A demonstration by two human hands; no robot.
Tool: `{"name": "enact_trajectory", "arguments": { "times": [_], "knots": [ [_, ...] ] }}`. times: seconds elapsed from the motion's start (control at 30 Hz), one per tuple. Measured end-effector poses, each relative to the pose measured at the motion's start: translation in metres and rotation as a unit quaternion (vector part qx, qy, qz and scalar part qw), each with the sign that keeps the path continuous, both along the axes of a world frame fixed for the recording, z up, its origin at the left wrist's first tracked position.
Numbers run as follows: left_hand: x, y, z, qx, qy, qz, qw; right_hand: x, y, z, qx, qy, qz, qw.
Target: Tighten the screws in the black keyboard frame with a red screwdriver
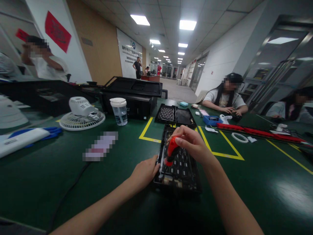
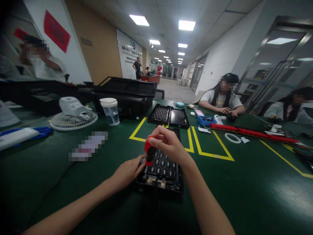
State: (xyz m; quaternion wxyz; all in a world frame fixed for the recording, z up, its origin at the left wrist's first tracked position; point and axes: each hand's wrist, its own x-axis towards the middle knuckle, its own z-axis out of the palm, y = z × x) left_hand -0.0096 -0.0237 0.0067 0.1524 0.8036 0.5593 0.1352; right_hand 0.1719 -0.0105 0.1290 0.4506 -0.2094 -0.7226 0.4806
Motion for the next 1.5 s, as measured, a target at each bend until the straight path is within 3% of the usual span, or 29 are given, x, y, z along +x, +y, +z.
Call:
{"name": "enact_trajectory", "arguments": {
  "times": [0.73, 1.0, 1.5],
  "knots": [
    [0.002, -0.003, 0.010, -0.028, 0.014, 0.008, 0.999, -0.007, -0.012, 0.007, 0.116, -0.084, -0.145, 0.979],
    [0.002, -0.002, 0.005, -0.007, 0.009, 0.001, 1.000, -0.010, -0.014, 0.006, 0.130, -0.109, -0.191, 0.967],
    [0.003, -0.003, 0.009, -0.027, 0.015, 0.009, 0.999, -0.017, -0.021, 0.008, 0.219, -0.186, -0.312, 0.905]
  ]
}}
